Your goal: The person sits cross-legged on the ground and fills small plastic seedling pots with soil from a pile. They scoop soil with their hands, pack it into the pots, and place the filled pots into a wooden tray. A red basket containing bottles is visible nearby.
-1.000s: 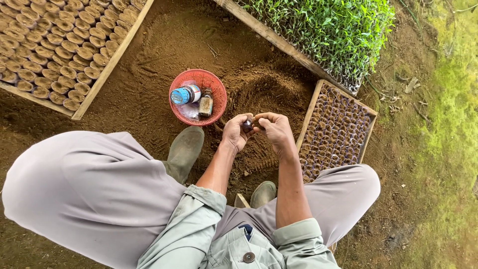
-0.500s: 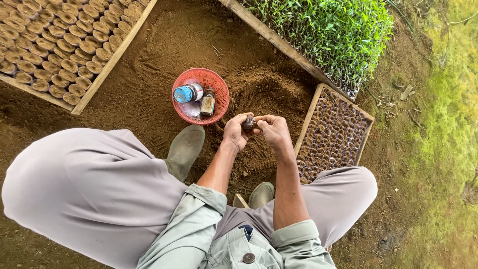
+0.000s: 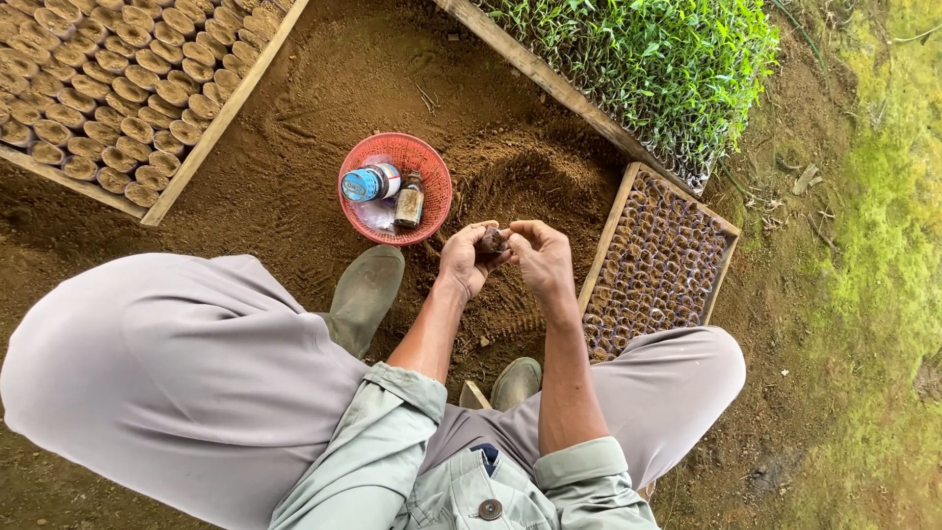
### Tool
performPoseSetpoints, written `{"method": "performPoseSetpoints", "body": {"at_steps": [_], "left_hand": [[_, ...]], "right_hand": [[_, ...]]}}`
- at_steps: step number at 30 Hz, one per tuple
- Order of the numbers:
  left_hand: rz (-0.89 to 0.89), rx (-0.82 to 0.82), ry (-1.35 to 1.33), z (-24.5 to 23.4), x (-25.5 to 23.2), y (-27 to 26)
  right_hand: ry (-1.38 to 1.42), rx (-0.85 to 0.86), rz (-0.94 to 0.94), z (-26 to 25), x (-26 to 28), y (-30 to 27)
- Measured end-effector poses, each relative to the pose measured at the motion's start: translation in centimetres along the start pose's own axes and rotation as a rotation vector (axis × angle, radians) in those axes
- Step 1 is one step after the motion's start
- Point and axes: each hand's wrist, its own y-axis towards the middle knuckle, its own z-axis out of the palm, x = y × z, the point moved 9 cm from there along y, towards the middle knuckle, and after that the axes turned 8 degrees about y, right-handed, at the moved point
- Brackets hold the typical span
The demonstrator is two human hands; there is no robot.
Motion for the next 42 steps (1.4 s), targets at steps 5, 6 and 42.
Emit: {"method": "performPoseSetpoints", "body": {"at_steps": [5, 6, 42], "left_hand": [[0.015, -0.009, 0.003, -0.7, 0.7, 1.0], [0.029, -0.014, 0.004, -0.9, 0.7, 1.1], [-0.026, -0.067, 0.180, 1.1, 0.0, -1.0]], "right_hand": [[-0.402, 0.008, -0.211, 0.6, 0.5, -0.6], [-0.586, 0.025, -0.281, 1.4, 0.7, -0.9], [-0.360, -0.087, -0.185, -0.9, -3.0, 1.1]]}}
